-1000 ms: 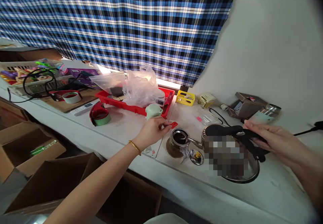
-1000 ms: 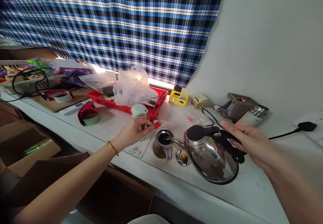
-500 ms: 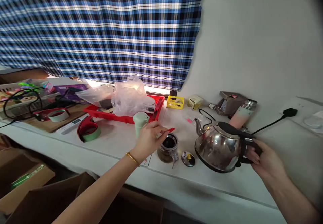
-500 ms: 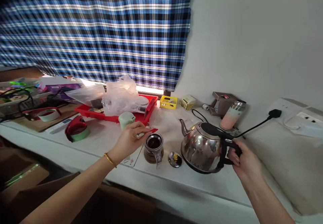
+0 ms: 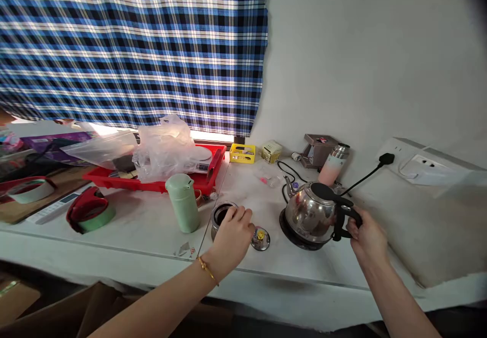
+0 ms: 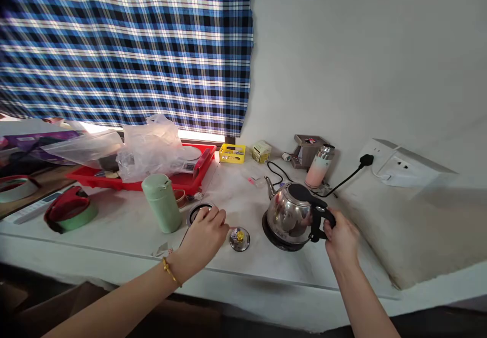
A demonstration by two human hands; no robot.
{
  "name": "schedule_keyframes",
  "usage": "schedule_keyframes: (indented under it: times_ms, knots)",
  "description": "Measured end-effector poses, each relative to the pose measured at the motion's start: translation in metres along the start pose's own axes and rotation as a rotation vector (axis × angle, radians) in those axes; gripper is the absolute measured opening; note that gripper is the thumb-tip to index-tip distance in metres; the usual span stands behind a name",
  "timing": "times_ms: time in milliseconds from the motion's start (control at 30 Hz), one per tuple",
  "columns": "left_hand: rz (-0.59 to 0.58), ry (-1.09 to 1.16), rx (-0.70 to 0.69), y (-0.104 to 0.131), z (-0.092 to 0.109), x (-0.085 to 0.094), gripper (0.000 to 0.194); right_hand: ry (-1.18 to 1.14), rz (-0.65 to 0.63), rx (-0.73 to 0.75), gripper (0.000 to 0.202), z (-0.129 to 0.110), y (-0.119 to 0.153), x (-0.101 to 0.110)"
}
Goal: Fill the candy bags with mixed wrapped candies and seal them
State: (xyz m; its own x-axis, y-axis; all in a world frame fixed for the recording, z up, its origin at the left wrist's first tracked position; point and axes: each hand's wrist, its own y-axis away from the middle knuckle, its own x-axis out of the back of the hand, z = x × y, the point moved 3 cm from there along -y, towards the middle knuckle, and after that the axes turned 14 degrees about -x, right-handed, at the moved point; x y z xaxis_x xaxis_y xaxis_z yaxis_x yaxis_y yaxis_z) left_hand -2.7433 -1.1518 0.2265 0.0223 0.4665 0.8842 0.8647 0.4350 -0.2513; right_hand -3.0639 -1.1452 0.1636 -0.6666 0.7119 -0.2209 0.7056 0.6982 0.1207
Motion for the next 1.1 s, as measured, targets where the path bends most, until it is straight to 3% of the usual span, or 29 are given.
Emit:
schedule_keyframes:
  times_ms: [167, 333, 400, 500, 533, 567, 633, 667, 733, 900, 1000, 1100]
  knots:
    - [0.047, 0.006, 0.007, 0.017, 0.015, 0.007, 0.004, -0.08, 0.129, -0.113, 0.026, 0.01, 0.0, -0.013]
    - [0.281, 0.145, 0.149, 0.048, 0.024, 0.013, 0.012, -0.011, 0.149, -0.122, 0.033, 0.021, -0.004, 0.001]
    - [0.368, 0.192, 0.216, 0.058, 0.028, 0.01, 0.014, 0.148, 0.202, 0.036, 0.031, 0.017, 0.009, 0.007]
    - [0.433, 0.212, 0.326, 0.067, 0.032, 0.001, 0.014, 0.426, 0.331, 0.493, 0.018, 0.003, 0.06, -0.003]
    - [0.441, 0.221, 0.358, 0.069, 0.032, -0.002, 0.014, 0.48, 0.251, 0.647, 0.021, 0.001, 0.081, -0.015]
    - [0.443, 0.233, 0.386, 0.069, 0.032, -0.004, 0.014, 0.503, 0.054, 0.779, 0.021, 0.001, 0.104, -0.033]
    - [0.437, 0.261, 0.431, 0.068, 0.031, -0.007, 0.015, 0.572, -0.507, 0.879, 0.022, 0.012, 0.145, -0.074]
    - [0.433, 0.275, 0.451, 0.068, 0.03, -0.007, 0.015, 0.576, -0.692, 0.863, 0.026, 0.02, 0.16, -0.091]
    - [0.434, 0.299, 0.481, 0.067, 0.029, -0.007, 0.014, 0.525, -0.866, 0.77, 0.027, 0.033, 0.177, -0.115]
    - [0.506, 0.376, 0.559, 0.074, 0.029, -0.009, 0.016, 0.297, -0.826, 0.392, 0.014, 0.062, 0.165, -0.133]
    - [0.515, 0.539, 0.716, 0.089, 0.028, -0.023, 0.014, 0.189, -0.747, 0.124, 0.012, 0.08, 0.154, -0.135]
    - [0.481, 0.815, 0.88, 0.102, 0.028, -0.045, 0.023, 0.127, -0.763, -0.021, 0.013, 0.094, 0.153, -0.142]
